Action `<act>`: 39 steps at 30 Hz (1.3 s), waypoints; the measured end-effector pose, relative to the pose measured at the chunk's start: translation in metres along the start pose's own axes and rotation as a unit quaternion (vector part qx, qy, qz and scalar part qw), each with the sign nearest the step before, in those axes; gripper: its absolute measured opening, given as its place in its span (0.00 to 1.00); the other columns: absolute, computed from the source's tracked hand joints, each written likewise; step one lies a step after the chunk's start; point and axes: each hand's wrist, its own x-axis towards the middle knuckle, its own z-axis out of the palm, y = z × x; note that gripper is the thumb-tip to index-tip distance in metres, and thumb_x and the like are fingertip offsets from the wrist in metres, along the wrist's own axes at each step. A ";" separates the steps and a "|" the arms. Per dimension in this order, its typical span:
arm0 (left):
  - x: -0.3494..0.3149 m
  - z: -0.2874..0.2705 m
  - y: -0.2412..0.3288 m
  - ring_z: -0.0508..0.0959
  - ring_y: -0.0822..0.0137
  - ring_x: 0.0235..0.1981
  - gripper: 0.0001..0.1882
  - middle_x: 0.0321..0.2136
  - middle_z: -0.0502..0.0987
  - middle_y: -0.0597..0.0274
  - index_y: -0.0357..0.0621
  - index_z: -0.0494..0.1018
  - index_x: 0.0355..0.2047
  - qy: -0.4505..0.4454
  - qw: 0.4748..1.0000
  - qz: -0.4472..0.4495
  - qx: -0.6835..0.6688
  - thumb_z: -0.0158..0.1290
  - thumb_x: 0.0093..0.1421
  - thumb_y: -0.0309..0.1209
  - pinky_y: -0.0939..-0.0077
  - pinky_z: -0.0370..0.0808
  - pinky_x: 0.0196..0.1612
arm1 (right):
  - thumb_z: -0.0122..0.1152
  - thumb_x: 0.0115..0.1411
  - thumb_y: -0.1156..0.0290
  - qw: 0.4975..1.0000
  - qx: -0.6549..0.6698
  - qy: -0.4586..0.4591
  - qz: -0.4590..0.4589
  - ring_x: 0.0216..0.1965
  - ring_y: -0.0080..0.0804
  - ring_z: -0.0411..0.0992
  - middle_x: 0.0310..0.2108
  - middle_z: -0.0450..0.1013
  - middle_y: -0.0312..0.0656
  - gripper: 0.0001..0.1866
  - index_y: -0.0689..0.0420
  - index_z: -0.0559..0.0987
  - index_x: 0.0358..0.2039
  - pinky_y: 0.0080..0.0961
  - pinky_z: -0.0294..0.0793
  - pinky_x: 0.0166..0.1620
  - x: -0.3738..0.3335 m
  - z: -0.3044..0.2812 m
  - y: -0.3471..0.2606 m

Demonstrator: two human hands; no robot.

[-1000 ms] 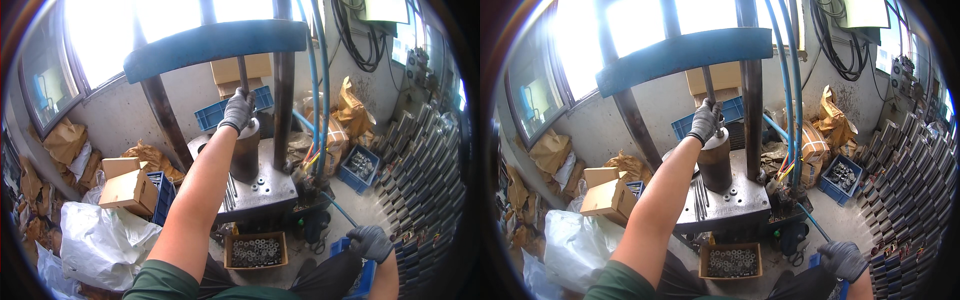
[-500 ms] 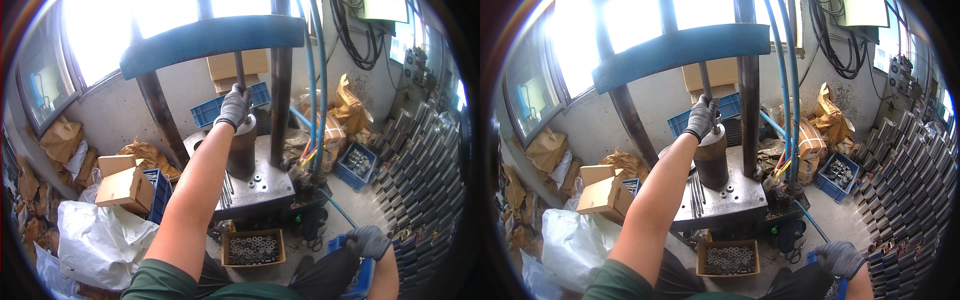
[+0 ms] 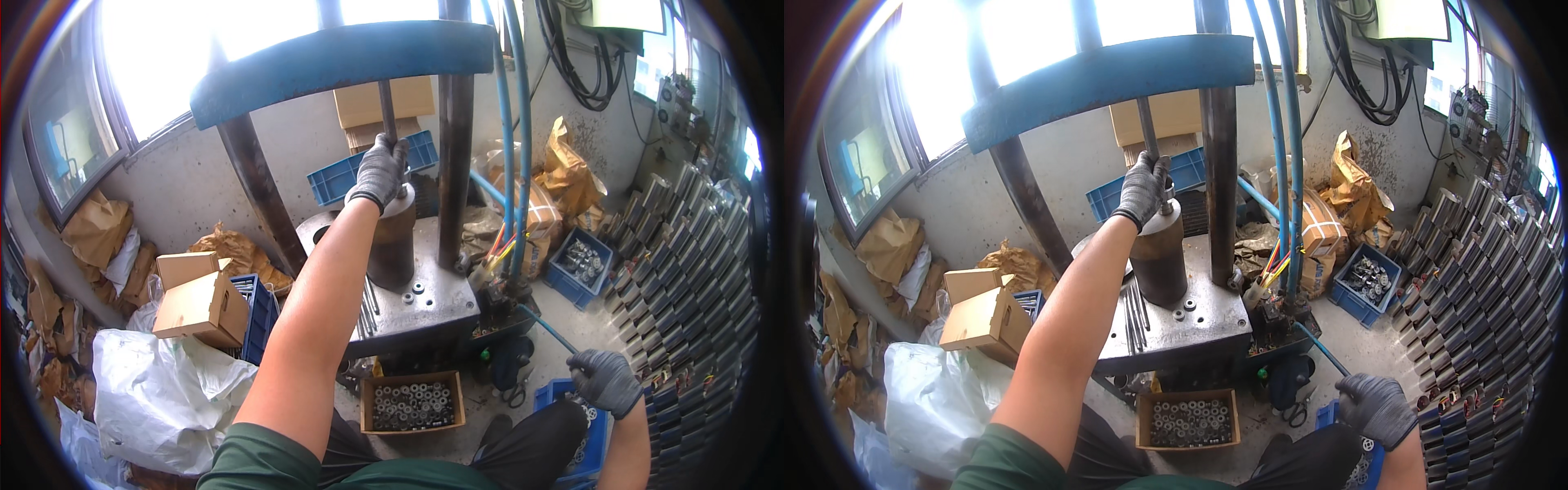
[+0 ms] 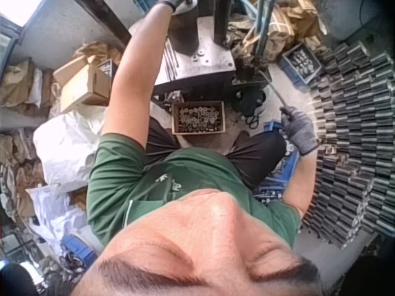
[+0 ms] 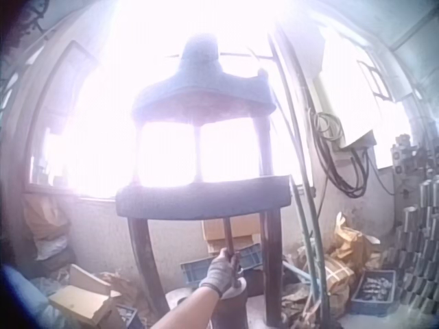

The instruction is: Assembling metal rings and rods using a manual press machine.

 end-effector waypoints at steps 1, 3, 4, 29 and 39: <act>0.000 -0.002 -0.001 0.80 0.68 0.27 0.16 0.25 0.79 0.60 0.44 0.72 0.49 0.008 1.000 0.006 0.018 0.51 0.76 0.44 0.66 0.79 0.32 | 0.64 0.58 0.71 1.000 0.001 0.000 -0.002 0.35 0.52 0.82 0.33 0.82 0.51 0.09 0.56 0.85 0.39 0.42 0.82 0.42 0.006 0.000 -0.003; -0.003 0.003 0.006 0.80 0.68 0.27 0.16 0.26 0.79 0.60 0.44 0.72 0.49 0.006 0.999 0.015 0.030 0.51 0.75 0.45 0.66 0.79 0.32 | 0.66 0.57 0.75 0.980 -0.072 0.176 -0.063 0.34 0.52 0.80 0.32 0.80 0.50 0.07 0.58 0.83 0.37 0.43 0.80 0.39 0.025 -0.008 -0.008; -0.006 0.003 0.009 0.80 0.68 0.27 0.17 0.26 0.79 0.61 0.44 0.72 0.49 0.004 1.000 0.006 0.018 0.51 0.75 0.45 0.66 0.79 0.32 | 0.66 0.57 0.76 0.943 -0.121 0.286 -0.116 0.33 0.52 0.78 0.31 0.78 0.49 0.06 0.58 0.81 0.36 0.43 0.78 0.38 0.048 -0.005 -0.002; -0.153 0.009 -0.009 0.74 0.71 0.35 0.21 0.38 0.72 0.66 0.42 0.66 0.60 -0.032 0.837 0.256 -0.483 0.54 0.73 0.38 0.70 0.73 0.39 | 0.61 0.50 0.86 0.926 -0.164 0.334 -0.066 0.46 0.47 0.81 0.43 0.82 0.49 0.22 0.58 0.85 0.46 0.35 0.80 0.54 0.216 -0.059 0.007; -0.349 0.038 -0.118 0.77 0.71 0.23 0.27 0.25 0.76 0.66 0.47 0.72 0.54 -0.124 0.802 -0.336 -0.478 0.53 0.71 0.57 0.70 0.82 0.28 | 0.58 0.53 0.88 0.919 -0.117 0.353 -0.134 0.52 0.51 0.79 0.55 0.77 0.50 0.24 0.57 0.81 0.51 0.35 0.81 0.54 0.120 -0.032 0.026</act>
